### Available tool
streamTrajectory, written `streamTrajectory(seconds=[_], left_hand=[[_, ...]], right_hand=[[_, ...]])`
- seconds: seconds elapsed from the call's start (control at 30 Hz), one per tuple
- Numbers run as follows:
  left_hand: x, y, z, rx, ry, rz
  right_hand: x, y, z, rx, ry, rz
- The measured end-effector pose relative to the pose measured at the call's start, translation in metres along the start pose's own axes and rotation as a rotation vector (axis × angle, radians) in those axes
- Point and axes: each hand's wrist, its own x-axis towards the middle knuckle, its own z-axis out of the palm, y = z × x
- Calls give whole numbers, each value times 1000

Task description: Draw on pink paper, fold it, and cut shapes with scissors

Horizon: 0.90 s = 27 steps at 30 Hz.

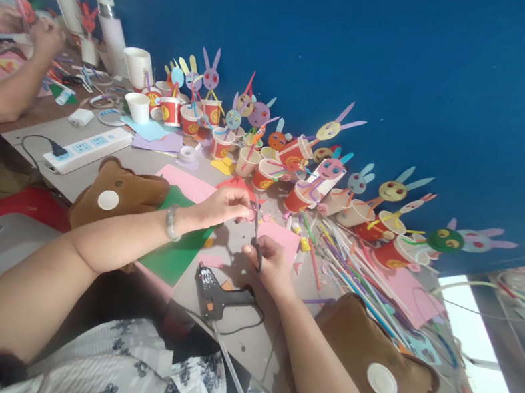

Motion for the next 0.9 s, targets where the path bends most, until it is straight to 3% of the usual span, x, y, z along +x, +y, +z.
streamTrajectory(seconds=[0.9], left_hand=[[2,-8,-1,-4,-36,19]], right_hand=[[0,-4,1,-13,42,-11]])
